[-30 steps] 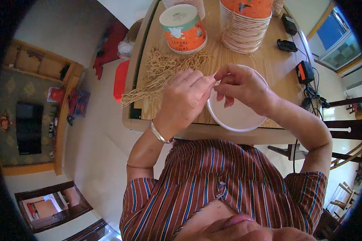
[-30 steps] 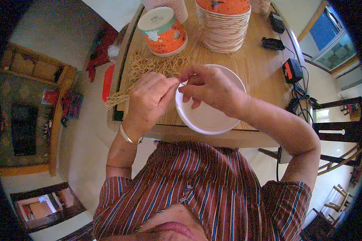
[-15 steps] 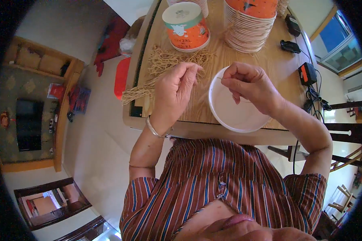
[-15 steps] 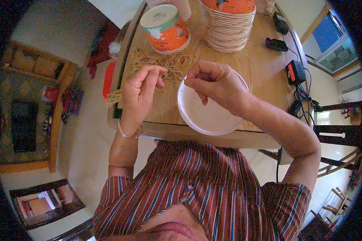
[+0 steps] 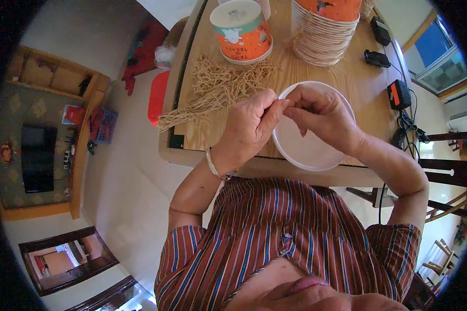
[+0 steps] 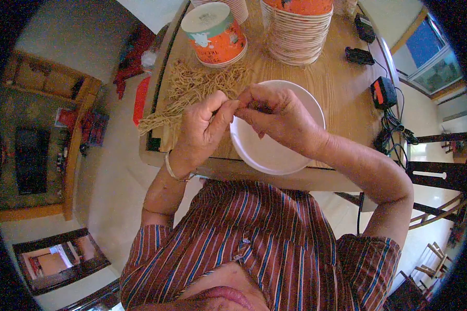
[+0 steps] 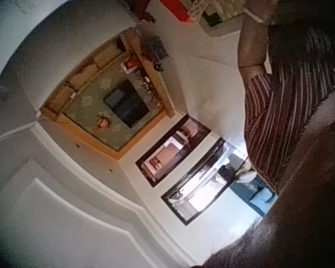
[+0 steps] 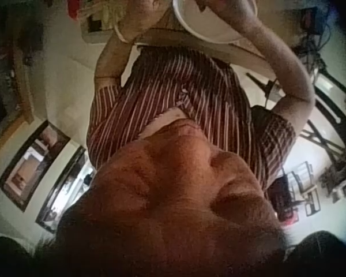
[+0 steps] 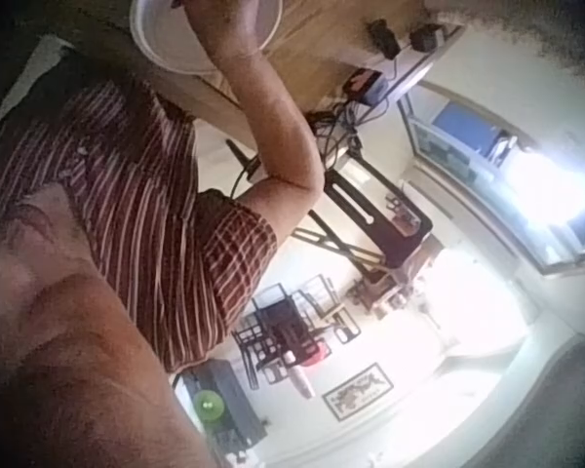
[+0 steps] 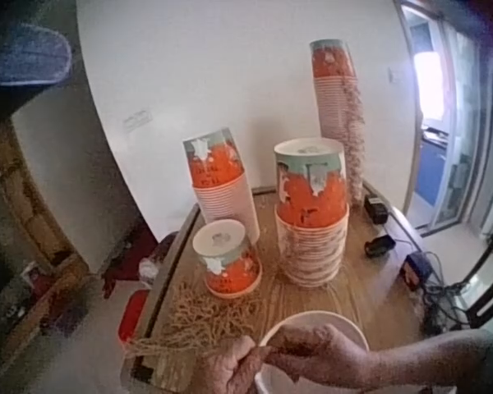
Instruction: The person is threading twine through pre-drilled holes in paper bowls to assemble them.
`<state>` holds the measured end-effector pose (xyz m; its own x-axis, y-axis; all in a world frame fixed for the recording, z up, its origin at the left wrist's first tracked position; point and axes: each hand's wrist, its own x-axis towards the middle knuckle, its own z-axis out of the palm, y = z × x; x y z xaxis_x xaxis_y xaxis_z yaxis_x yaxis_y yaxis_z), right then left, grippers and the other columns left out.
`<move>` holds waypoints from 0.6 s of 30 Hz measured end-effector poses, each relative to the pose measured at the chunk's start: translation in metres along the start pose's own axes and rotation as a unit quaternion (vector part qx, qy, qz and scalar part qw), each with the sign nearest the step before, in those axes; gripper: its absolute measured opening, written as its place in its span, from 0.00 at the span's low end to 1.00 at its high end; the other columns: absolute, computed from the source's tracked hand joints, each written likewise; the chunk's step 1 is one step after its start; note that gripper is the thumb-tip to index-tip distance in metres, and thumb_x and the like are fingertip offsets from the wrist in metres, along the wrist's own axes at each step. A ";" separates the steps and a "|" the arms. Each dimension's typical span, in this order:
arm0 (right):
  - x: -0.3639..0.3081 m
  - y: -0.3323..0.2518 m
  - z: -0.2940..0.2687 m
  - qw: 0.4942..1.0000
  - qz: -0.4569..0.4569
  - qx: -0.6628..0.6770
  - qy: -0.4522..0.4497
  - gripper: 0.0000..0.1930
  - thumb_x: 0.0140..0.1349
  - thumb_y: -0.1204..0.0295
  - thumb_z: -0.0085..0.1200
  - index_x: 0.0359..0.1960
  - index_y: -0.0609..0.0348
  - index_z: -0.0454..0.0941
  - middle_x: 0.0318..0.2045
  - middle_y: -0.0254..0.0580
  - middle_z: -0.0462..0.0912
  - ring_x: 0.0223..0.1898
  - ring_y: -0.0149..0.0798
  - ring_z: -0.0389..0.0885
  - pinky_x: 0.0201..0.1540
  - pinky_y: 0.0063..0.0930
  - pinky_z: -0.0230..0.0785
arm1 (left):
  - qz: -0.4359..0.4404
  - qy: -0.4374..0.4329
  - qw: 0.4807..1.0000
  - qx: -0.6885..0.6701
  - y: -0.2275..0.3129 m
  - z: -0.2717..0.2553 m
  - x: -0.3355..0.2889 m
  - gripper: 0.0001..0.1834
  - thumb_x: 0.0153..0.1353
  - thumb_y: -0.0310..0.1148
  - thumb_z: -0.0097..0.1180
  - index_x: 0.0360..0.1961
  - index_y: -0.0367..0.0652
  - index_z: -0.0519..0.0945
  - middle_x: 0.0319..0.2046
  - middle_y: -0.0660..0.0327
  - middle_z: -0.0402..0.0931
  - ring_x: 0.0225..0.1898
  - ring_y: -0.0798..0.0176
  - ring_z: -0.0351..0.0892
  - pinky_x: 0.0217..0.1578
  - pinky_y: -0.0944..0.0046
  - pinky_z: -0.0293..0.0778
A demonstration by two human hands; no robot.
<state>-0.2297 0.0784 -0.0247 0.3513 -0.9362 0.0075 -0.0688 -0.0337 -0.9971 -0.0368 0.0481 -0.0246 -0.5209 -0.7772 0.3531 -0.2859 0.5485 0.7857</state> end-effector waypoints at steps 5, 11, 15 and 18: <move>0.001 0.005 0.004 1.000 -0.006 0.004 0.023 0.04 0.66 0.72 0.55 0.37 0.59 0.77 0.20 0.27 0.73 0.22 0.20 0.71 0.23 0.18 0.65 | -0.028 -0.022 0.999 -0.031 -0.007 -0.001 -0.001 0.07 0.66 0.30 0.53 0.33 0.37 0.71 0.23 0.52 0.71 0.24 0.52 0.72 0.27 0.58 0.69; 0.003 0.008 0.003 0.988 -0.056 -0.130 0.056 0.05 0.63 0.73 0.57 0.37 0.59 0.74 0.22 0.35 0.77 0.25 0.25 0.75 0.29 0.24 0.71 | -0.055 -0.052 0.994 -0.074 -0.012 -0.006 0.000 0.03 0.65 0.25 0.51 0.35 0.37 0.71 0.25 0.53 0.73 0.26 0.57 0.74 0.30 0.61 0.71; -0.002 0.001 0.004 0.985 -0.051 -0.154 0.065 0.06 0.61 0.74 0.58 0.37 0.59 0.73 0.23 0.38 0.79 0.26 0.28 0.77 0.32 0.27 0.72 | -0.052 -0.070 0.992 -0.093 -0.014 -0.007 0.001 0.03 0.65 0.24 0.51 0.37 0.36 0.71 0.27 0.56 0.74 0.29 0.63 0.74 0.33 0.64 0.72; -0.002 0.010 0.004 0.979 -0.092 -0.159 0.087 0.06 0.61 0.74 0.58 0.36 0.59 0.74 0.24 0.39 0.80 0.26 0.29 0.77 0.33 0.28 0.72 | -0.082 -0.076 0.985 -0.130 -0.014 -0.007 0.000 0.03 0.64 0.23 0.52 0.38 0.37 0.72 0.29 0.59 0.75 0.31 0.67 0.74 0.34 0.66 0.72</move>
<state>-0.2272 0.0812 -0.0348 0.2231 -0.9482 0.2260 -0.3167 -0.2898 -0.9032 -0.0267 0.0382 -0.0324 -0.6054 -0.7823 0.1468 -0.1697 0.3070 0.9364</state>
